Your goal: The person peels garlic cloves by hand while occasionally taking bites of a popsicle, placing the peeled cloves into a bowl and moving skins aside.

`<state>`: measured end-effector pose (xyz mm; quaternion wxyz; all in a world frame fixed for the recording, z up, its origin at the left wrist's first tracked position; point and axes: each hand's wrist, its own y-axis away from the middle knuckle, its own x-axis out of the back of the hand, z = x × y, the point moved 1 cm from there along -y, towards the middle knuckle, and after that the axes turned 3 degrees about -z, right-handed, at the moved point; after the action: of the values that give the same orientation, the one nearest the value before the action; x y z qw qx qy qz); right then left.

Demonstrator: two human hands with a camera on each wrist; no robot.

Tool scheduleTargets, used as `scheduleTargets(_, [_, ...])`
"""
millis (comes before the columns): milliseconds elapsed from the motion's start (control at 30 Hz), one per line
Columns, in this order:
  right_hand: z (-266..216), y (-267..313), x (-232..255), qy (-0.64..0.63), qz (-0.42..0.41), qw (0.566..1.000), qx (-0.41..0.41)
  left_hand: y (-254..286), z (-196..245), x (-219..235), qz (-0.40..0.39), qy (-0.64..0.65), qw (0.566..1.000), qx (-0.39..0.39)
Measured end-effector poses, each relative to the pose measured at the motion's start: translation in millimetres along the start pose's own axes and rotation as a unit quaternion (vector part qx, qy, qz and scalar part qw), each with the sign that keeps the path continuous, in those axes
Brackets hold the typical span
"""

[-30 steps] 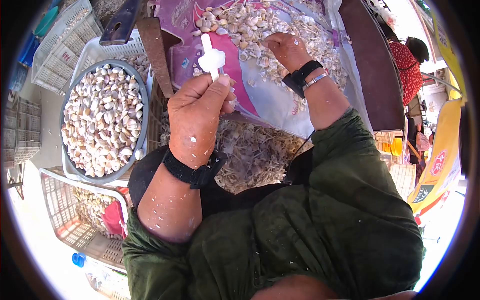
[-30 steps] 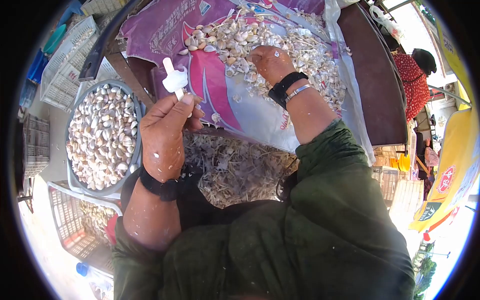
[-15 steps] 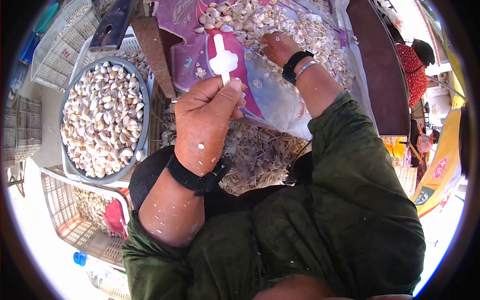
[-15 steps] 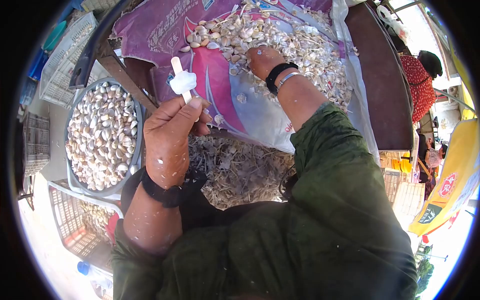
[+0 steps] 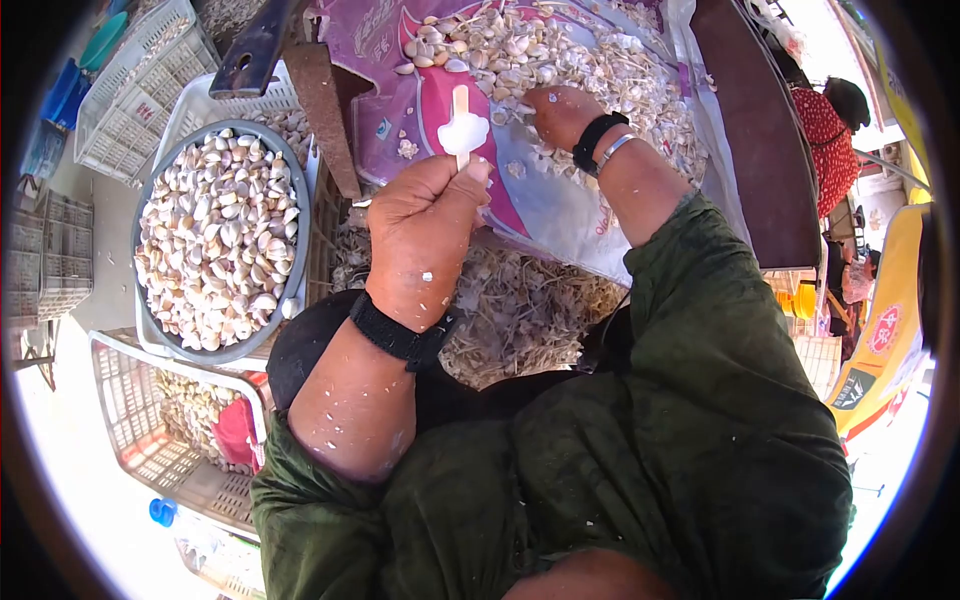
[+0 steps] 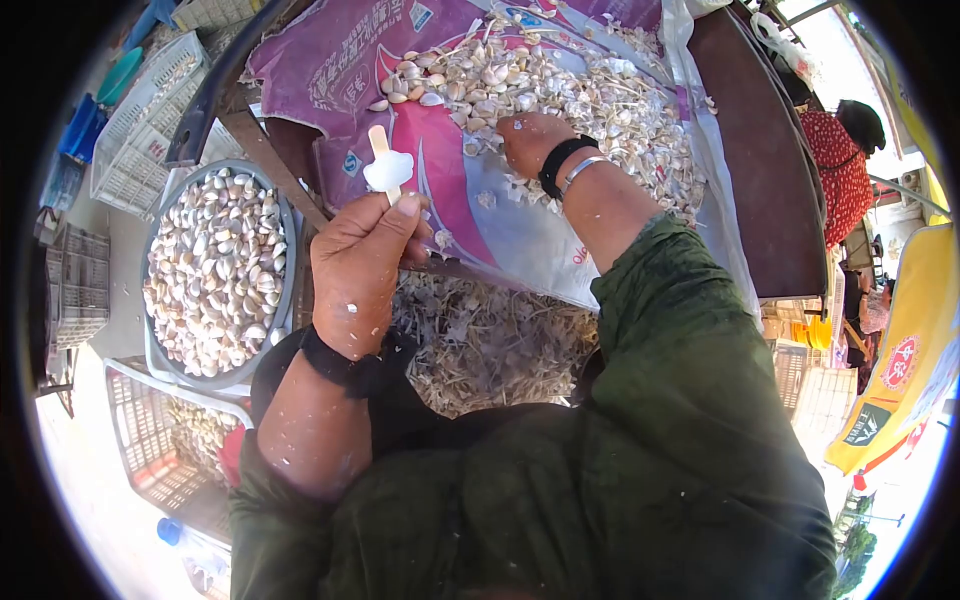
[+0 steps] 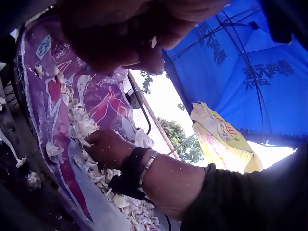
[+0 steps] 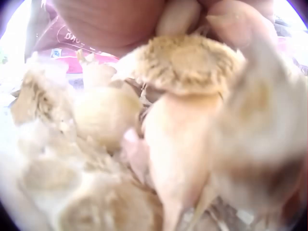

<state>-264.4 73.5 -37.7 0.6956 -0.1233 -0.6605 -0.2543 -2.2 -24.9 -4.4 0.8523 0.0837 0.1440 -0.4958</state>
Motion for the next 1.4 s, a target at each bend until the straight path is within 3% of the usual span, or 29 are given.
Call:
scheduleTargets(67, [-3.2, 1.5, 2.0, -0.020, 0.016, 1.000, 0.016, -2.2, -6.6, 1.5, -0.008, -0.043, 0.998, -0.038])
scheduleTargets(133, [-4.7, 2.5, -1.4, -0.042, 0.028, 0.998, 0.031, -4.3, -8.1, 1.4, -0.012, -0.237, 0.942, -0.236])
scheduleTargets(267, [1.6, -0.5, -24.5, -0.090, 0.087, 0.992, 0.021, -4.5, -5.2, -1.6, -0.016, -0.277, 0.912, -0.302])
scheduleTargets(333, [0.2, -3.0, -26.3, -0.088, 0.072, 0.993, 0.024, -6.6, -5.2, -3.1, -0.026, -0.286, 0.875, -0.390])
scheduleTargets(467, [-14.0, 9.5, -9.3, -0.084, 0.063, 0.994, 0.003, 1.9, 5.4, -10.6, -0.029, -0.351, 0.866, -0.354])
scheduleTargets(600, [-18.2, 5.7, -17.8, -0.111, 0.089, 0.988, 0.057, 5.8, 6.5, -15.3, -0.077, -0.313, 0.883, -0.340])
scheduleTargets(667, [-14.7, 1.2, -17.7, -0.188, 0.070, 0.980, 0.013, 3.0, 6.1, -17.0, -0.105, -0.277, 0.895, -0.333])
scheduleTargets(733, [-8.5, 2.3, -18.4, -0.126, 0.082, 0.989, 0.008, 2.1, 3.2, -16.9, -0.121, -0.266, 0.887, -0.358])
scheduleTargets(767, [-3.1, 1.9, -18.0, -0.192, 0.079, 0.978, -0.006, 2.4, 3.5, -16.7, -0.120, -0.265, 0.887, -0.359])
scheduleTargets(833, [6.9, 3.2, -16.7, -0.322, 0.070, 0.944, -0.034, 3.0, 3.6, -15.5, -0.129, -0.227, 0.909, -0.324])
scheduleTargets(867, [12.1, 7.8, -16.2, -0.321, 0.071, 0.944, -0.034, 4.1, 4.7, -15.3, -0.129, -0.226, 0.909, -0.325])
scheduleTargets(900, [13.6, 16.1, -13.3, -0.533, 0.035, 0.844, -0.034, 5.3, 5.6, -15.1, -0.124, -0.239, 0.915, -0.300])
scheduleTargets(933, [11.1, 23.6, -11.5, -0.716, -0.002, 0.697, -0.031, 6.6, 6.3, -14.5, -0.118, -0.252, 0.920, -0.276])
scheduleTargets(1000, [2.0, 32.7, -12.9, -0.707, 0.026, 0.706, -0.027, 7.6, 3.5, -12.1, -0.117, -0.251, 0.922, -0.270])
scheduleTargets(1067, [-4.0, 37.6, -17.5, -0.765, 0.021, 0.641, -0.060, 7.5, 1.7, -12.1, -0.115, -0.250, 0.924, -0.265])
scheduleTargets(1133, [-13.7, 45.9, -11.5, -0.781, 0.027, 0.622, -0.053, 8.6, 3.9, -14.3, -0.119, -0.223, 0.905, -0.342])
scheduleTargets(1267, [-23.0, 68.6, 2.2, -0.806, 0.036, 0.590, -0.036, 25.0, 35.9, -21.2, -0.122, -0.308, 0.862, -0.383])
scheduleTargets(1300, [-23.6, 73.4, 3.0, -0.830, 0.031, 0.557, -0.016, 34.4, 51.1, -26.6, -0.152, -0.327, 0.838, -0.409])
scheduleTargets(1333, [-25.2, 81.0, 4.1, -0.829, 0.033, 0.558, -0.018, 45.7, 63.6, -31.9, -0.182, -0.344, 0.814, -0.431])
scheduleTargets(1400, [-31.3, 93.6, 9.6, -0.848, 0.033, 0.529, 0.003, 67.2, 80.7, -40.2, -0.231, -0.296, 0.818, -0.436])
